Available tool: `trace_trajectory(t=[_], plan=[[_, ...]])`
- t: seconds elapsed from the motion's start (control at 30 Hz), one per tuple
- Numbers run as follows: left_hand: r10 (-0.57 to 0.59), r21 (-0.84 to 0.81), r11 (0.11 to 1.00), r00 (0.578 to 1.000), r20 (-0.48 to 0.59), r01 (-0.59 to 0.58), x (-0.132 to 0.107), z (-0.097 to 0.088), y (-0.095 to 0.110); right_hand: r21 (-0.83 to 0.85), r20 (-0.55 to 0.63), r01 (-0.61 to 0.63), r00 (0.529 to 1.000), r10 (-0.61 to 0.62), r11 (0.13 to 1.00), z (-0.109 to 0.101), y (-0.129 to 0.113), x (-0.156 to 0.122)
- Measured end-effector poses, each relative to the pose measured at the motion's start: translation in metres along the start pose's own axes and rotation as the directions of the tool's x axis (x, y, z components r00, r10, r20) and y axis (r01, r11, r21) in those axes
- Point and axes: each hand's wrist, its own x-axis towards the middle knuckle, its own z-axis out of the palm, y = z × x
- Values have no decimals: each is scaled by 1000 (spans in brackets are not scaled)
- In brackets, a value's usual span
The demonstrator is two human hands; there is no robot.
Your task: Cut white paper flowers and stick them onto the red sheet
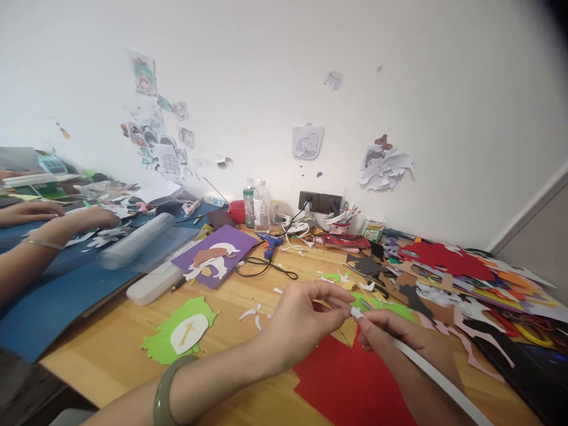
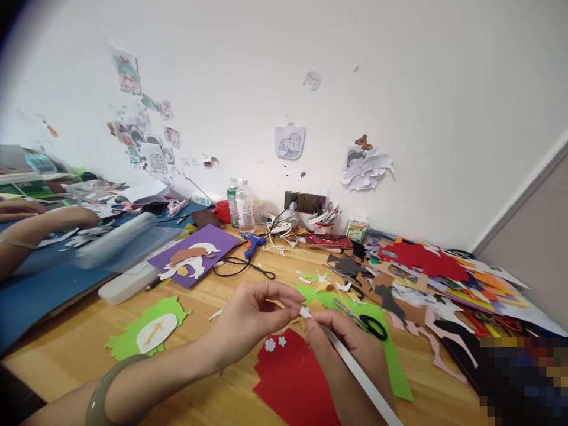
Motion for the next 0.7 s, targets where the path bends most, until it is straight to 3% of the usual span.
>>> trace_trajectory(t=[0.23, 0.4, 0.7], plan=[[88, 118, 989, 996, -14, -86, -2, 2, 3, 91, -17, -21, 1000, 23, 996, 2, 1, -1], [128, 156, 980, 991, -39, -121, -2, 4, 1, 59, -6, -14, 1000, 15, 998, 1, -3, -1], [57, 199, 978, 998, 30, -62, 0, 3, 7, -2, -34, 27, 999, -27, 1000, -3, -7, -4]])
